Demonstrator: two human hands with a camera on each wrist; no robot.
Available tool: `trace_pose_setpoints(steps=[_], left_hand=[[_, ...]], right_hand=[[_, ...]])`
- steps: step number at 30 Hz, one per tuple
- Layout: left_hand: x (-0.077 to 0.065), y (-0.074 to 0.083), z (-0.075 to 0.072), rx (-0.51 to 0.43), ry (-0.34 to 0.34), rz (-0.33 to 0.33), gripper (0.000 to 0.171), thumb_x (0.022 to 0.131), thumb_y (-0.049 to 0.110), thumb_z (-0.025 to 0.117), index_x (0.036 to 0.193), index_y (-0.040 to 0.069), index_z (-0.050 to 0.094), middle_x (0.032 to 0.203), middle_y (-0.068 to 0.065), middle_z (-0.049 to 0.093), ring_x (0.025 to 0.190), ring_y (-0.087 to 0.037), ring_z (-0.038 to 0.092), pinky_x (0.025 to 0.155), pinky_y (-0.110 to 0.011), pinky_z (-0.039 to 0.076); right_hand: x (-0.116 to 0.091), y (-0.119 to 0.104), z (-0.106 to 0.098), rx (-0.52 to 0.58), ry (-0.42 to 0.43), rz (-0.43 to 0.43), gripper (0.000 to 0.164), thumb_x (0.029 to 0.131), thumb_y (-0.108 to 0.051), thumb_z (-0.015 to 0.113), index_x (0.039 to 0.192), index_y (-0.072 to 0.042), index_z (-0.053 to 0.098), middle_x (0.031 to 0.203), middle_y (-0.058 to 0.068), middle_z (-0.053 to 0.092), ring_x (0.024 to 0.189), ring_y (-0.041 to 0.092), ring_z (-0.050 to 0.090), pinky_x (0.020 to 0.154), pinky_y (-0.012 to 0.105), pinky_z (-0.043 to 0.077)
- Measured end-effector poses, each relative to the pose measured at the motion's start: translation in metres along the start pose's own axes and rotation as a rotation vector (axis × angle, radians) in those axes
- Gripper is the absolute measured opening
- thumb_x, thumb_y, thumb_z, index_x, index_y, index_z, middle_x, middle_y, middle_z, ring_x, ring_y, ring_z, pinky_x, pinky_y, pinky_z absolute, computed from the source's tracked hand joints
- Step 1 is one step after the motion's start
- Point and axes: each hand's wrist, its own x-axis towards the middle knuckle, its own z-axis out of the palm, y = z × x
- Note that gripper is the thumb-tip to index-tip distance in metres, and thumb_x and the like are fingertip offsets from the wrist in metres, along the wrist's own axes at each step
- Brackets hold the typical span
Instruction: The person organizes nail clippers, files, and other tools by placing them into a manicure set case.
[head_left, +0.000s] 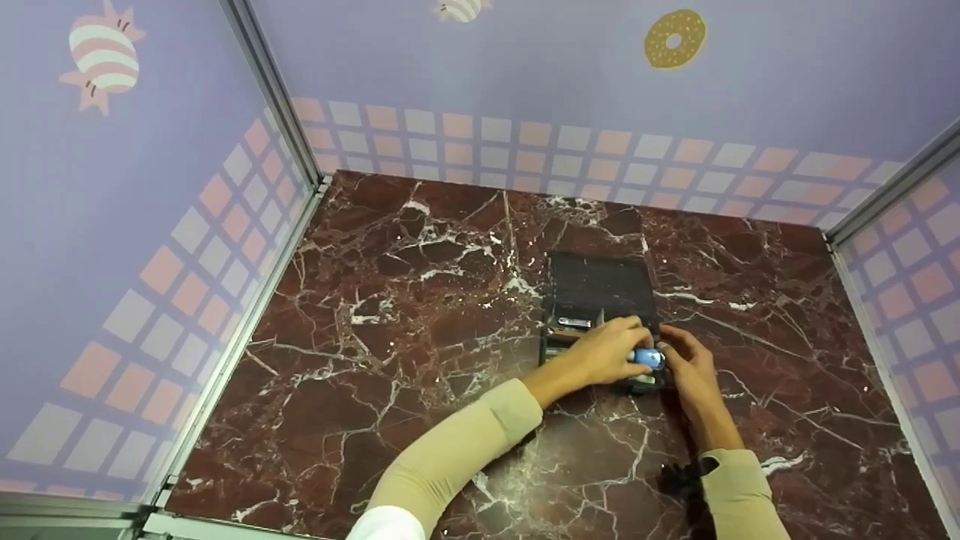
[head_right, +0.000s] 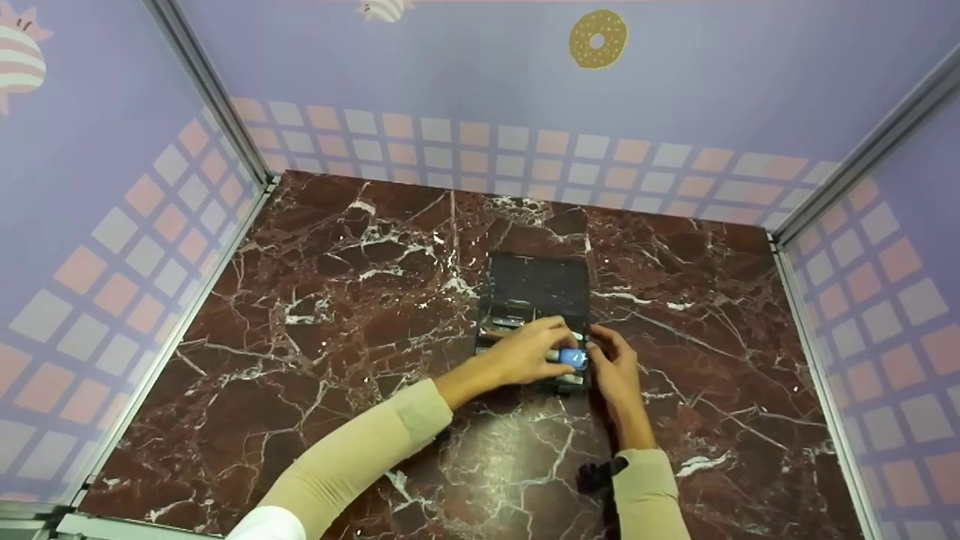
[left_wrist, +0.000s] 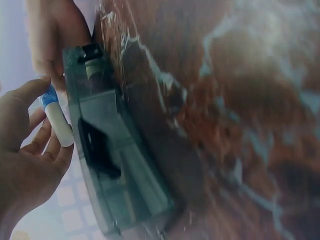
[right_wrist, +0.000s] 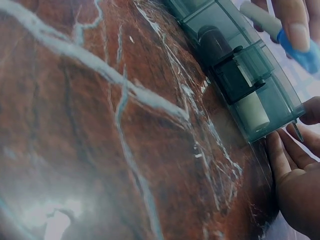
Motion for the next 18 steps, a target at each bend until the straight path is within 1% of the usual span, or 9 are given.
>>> trace_pose_setpoints(steps=[4, 7, 10, 13, 16, 18], left_hand=[[0.003, 0.003, 0.007, 0.017, -0.005, -0.021, 0.034, 0.095, 0.046, 0.079, 0.118, 0.022, 0.072, 0.112, 0.009, 0.059, 0.101, -0.008, 0.058, 0.088, -0.021, 0.051], [0.004, 0.004, 0.011, 0.024, -0.019, -0.041, 0.034, 0.095, 0.046, 0.079, 0.118, 0.023, 0.072, 0.112, 0.009, 0.059, 0.1, -0.007, 0.058, 0.086, -0.021, 0.052], [0.005, 0.007, 0.013, 0.041, -0.03, -0.063, 0.034, 0.095, 0.047, 0.079, 0.118, 0.023, 0.072, 0.113, 0.009, 0.06, 0.102, -0.008, 0.059, 0.086, -0.021, 0.052], [0.006, 0.009, 0.015, 0.073, -0.039, -0.082, 0.035, 0.094, 0.047, 0.079, 0.119, 0.024, 0.072, 0.115, 0.009, 0.061, 0.106, -0.009, 0.06, 0.089, -0.022, 0.053], [0.007, 0.011, 0.017, 0.106, -0.042, -0.091, 0.036, 0.094, 0.048, 0.08, 0.119, 0.023, 0.073, 0.117, 0.008, 0.062, 0.108, -0.009, 0.06, 0.091, -0.023, 0.054], [0.006, 0.012, 0.018, 0.129, -0.039, -0.093, 0.036, 0.094, 0.048, 0.08, 0.119, 0.024, 0.073, 0.118, 0.008, 0.063, 0.107, -0.009, 0.06, 0.09, -0.022, 0.054]], right_hand=[[0.001, 0.001, -0.001, -0.021, 0.007, -0.009, 0.041, 0.107, -0.004, 0.057, 0.147, 0.003, 0.056, 0.124, 0.008, 0.064, 0.102, 0.009, 0.062, 0.078, 0.02, 0.055], [0.001, 0.001, 0.0, -0.035, 0.012, -0.014, 0.04, 0.107, -0.004, 0.057, 0.147, 0.003, 0.056, 0.122, 0.007, 0.065, 0.104, 0.01, 0.061, 0.08, 0.019, 0.054], [0.001, 0.0, 0.0, -0.031, 0.016, -0.017, 0.04, 0.107, -0.004, 0.057, 0.146, 0.003, 0.057, 0.121, 0.008, 0.065, 0.104, 0.011, 0.061, 0.081, 0.019, 0.054], [0.001, 0.0, 0.0, -0.017, 0.014, -0.013, 0.04, 0.107, -0.003, 0.058, 0.146, 0.004, 0.056, 0.126, 0.015, 0.064, 0.105, 0.01, 0.061, 0.082, 0.019, 0.054], [0.002, 0.002, 0.0, -0.011, 0.01, -0.014, 0.041, 0.107, -0.003, 0.057, 0.147, 0.004, 0.055, 0.135, 0.025, 0.06, 0.107, 0.009, 0.061, 0.086, 0.018, 0.053], [0.003, 0.003, 0.0, -0.01, 0.007, -0.016, 0.041, 0.107, -0.002, 0.057, 0.148, 0.005, 0.054, 0.138, 0.027, 0.058, 0.108, 0.009, 0.061, 0.089, 0.018, 0.052]])
